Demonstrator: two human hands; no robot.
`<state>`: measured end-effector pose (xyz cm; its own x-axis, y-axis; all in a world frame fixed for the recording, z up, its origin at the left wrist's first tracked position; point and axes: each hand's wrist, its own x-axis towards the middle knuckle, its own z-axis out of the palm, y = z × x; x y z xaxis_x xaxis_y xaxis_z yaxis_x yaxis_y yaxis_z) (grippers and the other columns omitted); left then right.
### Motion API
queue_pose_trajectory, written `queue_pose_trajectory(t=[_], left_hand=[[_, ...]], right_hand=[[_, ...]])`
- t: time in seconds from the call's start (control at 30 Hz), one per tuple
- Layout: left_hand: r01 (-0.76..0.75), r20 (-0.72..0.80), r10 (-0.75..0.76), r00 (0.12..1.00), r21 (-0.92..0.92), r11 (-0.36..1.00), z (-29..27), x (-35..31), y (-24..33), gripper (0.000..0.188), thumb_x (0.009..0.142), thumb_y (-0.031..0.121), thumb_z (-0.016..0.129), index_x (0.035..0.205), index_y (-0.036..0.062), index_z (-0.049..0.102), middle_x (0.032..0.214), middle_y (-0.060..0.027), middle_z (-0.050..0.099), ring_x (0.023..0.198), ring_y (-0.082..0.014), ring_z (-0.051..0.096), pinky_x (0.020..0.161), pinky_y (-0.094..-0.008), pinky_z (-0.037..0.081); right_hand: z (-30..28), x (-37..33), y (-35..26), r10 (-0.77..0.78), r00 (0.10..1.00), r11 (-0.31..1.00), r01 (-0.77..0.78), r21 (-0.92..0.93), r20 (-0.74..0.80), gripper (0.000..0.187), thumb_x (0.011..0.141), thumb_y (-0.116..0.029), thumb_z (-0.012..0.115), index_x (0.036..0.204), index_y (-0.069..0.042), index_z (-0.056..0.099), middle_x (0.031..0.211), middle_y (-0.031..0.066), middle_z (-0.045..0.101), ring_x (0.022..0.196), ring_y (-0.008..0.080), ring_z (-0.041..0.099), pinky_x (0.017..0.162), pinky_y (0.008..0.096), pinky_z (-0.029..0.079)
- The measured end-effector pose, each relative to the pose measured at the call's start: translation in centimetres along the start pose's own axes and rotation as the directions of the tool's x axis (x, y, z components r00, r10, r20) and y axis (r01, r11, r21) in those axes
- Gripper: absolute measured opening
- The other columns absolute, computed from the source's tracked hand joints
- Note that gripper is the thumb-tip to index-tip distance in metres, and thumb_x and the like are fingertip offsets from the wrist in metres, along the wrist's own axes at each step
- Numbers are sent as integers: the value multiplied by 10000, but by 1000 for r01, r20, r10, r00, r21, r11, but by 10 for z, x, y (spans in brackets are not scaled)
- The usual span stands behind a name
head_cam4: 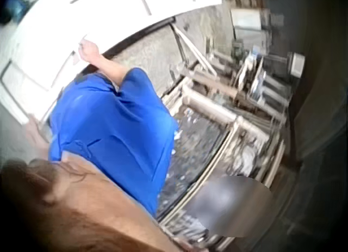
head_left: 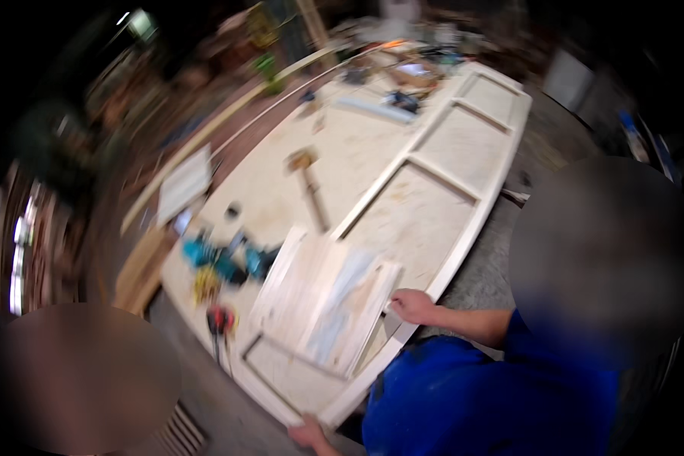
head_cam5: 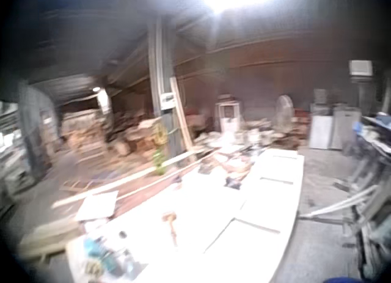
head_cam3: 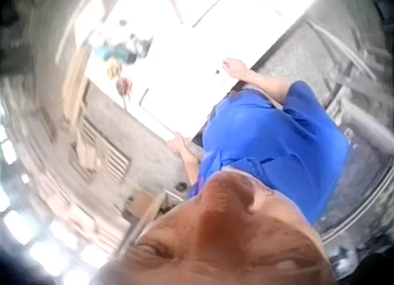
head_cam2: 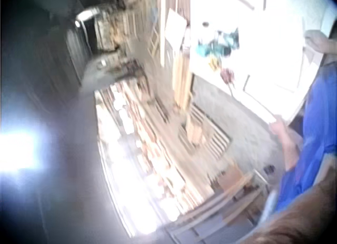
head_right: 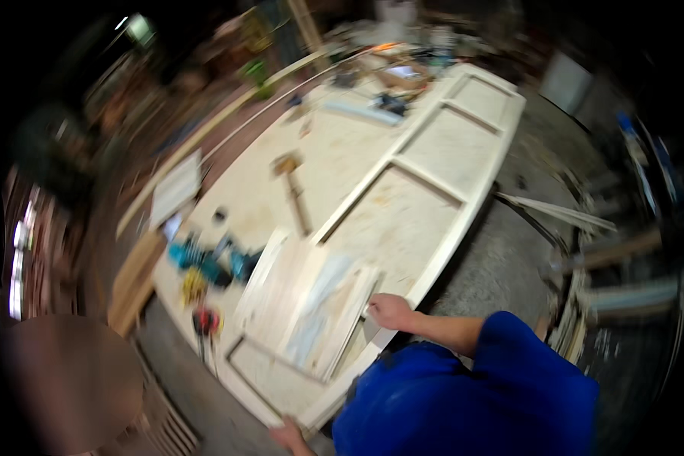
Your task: The person positions wooden panels into a frame, uses a measuring tape, and secures them using a pneumatic nail gun and a drill.
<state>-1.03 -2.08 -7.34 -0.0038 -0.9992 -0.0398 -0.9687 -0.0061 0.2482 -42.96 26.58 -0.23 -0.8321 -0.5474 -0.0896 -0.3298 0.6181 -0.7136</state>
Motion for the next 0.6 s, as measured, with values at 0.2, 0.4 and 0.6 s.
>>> queue_pose_trajectory(t=[0.2,0.4,0.6], left_hand=[[-276,-163,297,941,139,951,40,22,-10,798,859,590,702,1237,-107,610,1104,-303,669,1024,-399,672,890,-497,547],[-847,306,903,303,521,107,27,60,-30,672,838,551,741,1160,-35,680,1019,-230,722,920,-392,698,833,-467,566],[-334,-151,358,921,165,928,12,21,48,660,817,545,760,1144,-23,682,1007,-222,723,874,-394,702,772,-492,573]], right_hand=[[-20,-8,61,-45,999,928,51,-369,24,241,934,-306,567,916,-105,697,883,123,683,884,360,668,791,502,521],[-5,-13,54,-20,1000,928,12,-373,-16,257,915,-318,562,830,-103,672,845,109,672,843,334,678,763,485,528],[-13,-6,44,-14,1000,933,13,-358,-1,257,916,-291,531,822,-92,664,861,128,679,866,337,680,785,479,529]])
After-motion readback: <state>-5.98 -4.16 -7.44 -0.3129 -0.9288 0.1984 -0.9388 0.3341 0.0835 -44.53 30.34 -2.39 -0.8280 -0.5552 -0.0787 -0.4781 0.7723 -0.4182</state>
